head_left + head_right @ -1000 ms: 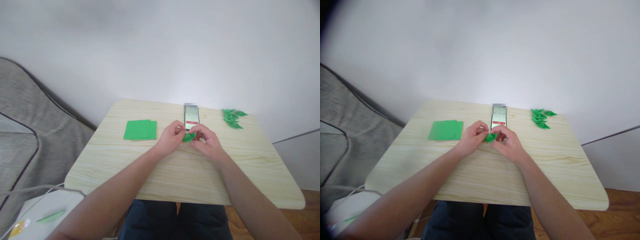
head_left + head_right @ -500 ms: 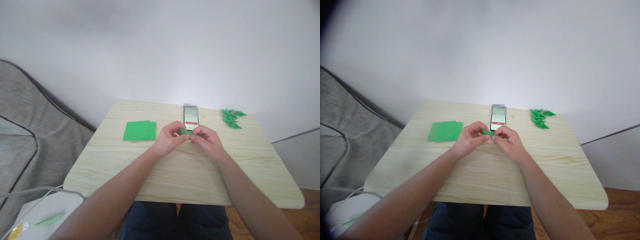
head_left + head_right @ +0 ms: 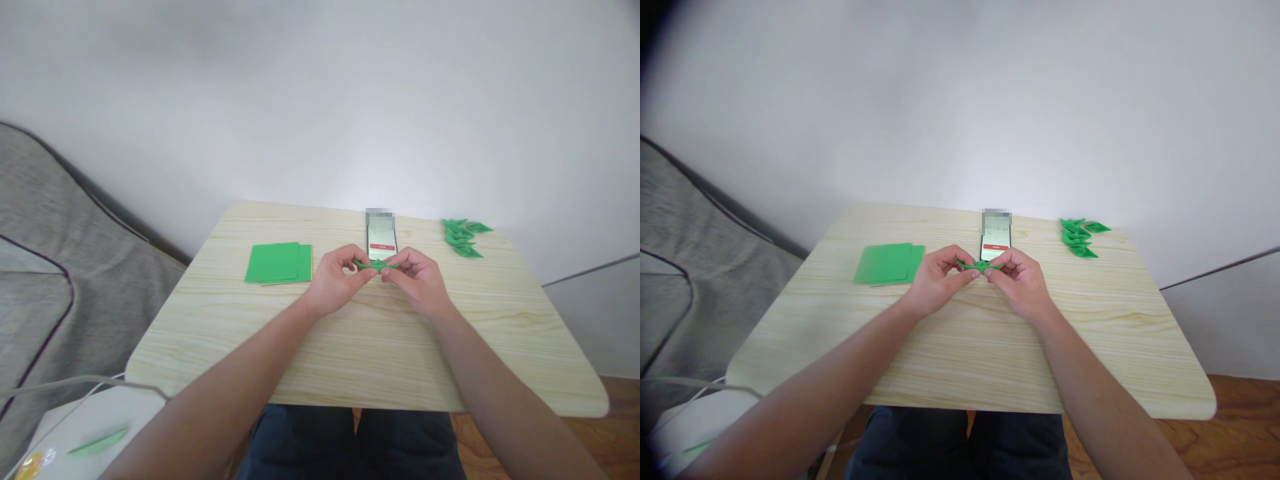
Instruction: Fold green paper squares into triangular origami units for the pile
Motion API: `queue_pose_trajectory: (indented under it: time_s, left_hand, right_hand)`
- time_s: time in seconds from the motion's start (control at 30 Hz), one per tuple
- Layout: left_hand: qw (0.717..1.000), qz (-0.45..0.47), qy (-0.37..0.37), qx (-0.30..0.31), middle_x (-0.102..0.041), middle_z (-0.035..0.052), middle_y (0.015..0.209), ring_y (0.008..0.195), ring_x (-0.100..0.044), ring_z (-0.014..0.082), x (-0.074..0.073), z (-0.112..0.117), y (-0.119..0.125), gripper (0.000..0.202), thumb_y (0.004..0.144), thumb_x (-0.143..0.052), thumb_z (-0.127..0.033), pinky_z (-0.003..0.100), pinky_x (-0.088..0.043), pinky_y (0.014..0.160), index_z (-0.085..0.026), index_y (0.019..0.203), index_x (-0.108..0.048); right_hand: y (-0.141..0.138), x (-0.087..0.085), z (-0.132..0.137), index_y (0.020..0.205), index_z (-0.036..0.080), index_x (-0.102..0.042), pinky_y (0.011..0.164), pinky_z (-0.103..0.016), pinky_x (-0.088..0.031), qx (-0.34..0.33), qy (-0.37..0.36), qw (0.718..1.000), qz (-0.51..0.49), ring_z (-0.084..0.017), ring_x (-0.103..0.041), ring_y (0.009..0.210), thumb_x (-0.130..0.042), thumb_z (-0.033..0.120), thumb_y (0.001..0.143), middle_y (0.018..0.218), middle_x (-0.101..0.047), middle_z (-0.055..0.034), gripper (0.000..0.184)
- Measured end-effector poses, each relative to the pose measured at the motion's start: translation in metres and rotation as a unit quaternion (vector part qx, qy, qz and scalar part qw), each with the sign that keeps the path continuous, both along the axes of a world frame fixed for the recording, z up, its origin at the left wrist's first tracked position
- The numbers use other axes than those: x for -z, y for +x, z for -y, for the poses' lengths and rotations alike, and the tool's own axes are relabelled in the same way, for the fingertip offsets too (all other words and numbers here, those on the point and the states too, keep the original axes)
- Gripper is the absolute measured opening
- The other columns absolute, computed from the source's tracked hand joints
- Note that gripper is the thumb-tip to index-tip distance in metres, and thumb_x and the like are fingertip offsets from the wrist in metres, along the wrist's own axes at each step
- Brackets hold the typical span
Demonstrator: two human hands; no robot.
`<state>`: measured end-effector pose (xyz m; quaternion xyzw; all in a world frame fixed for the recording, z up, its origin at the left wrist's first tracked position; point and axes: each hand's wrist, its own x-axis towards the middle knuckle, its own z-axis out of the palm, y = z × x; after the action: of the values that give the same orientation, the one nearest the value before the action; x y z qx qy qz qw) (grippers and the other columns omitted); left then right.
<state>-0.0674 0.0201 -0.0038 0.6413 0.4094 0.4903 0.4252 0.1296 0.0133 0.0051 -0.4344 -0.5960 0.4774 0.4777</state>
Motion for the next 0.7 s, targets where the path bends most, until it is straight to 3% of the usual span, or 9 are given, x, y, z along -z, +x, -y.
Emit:
queue_pose_trajectory:
  time_s: [0.2,0.33,0.57,0.7]
  left_hand:
    - [1.000,-0.004,-0.018,-0.010,-0.066,-0.0001,0.076,0.075,-0.057,0.0147,-0.0023,0.0032,0.0014,0.019,0.080,-0.079,-0.031,0.029,-0.045,0.074,-0.019,0.078,-0.065]
    - [1.000,-0.010,-0.018,-0.004,-0.064,-0.0007,0.075,0.074,-0.056,0.0140,-0.0032,0.0037,0.0018,0.020,0.080,-0.079,-0.031,0.028,-0.044,0.073,-0.019,0.079,-0.064]
    - [0.992,0.086,-0.076,0.048,-0.065,-0.0019,0.071,0.066,-0.056,0.0111,-0.0050,0.0022,0.0018,0.030,0.078,-0.083,-0.035,0.025,-0.041,0.064,-0.018,0.088,-0.060]
    - [0.988,0.114,-0.089,0.057,-0.062,-0.0020,0.070,0.060,-0.052,0.0091,-0.0068,0.0015,0.0015,0.033,0.076,-0.085,-0.039,0.023,-0.037,0.057,-0.017,0.084,-0.063]
  right_hand:
    - [0.0007,0.0027,-0.0018,0.078,0.023,-0.063,0.066,-0.031,-0.048,0.010,0.007,1.000,-0.001,-0.016,-0.064,0.068,-0.083,0.027,0.076,0.075,-0.072,0.0007,0.020]
    - [0.0024,0.0023,-0.0018,0.078,0.023,-0.064,0.067,-0.033,-0.049,0.012,0.025,0.999,0.024,-0.017,-0.064,0.070,-0.082,0.032,0.080,0.076,-0.072,-0.0004,0.020]
    - [0.0022,-0.0008,-0.0002,0.079,0.023,-0.062,0.068,-0.032,-0.048,-0.016,0.031,0.999,0.014,-0.017,-0.065,0.070,-0.079,0.033,0.086,0.075,-0.072,-0.0006,0.021]
    - [0.0024,-0.0010,0.0001,0.079,0.023,-0.062,0.067,-0.032,-0.048,-0.026,0.032,0.999,0.014,-0.016,-0.065,0.069,-0.079,0.033,0.086,0.075,-0.073,-0.0007,0.021]
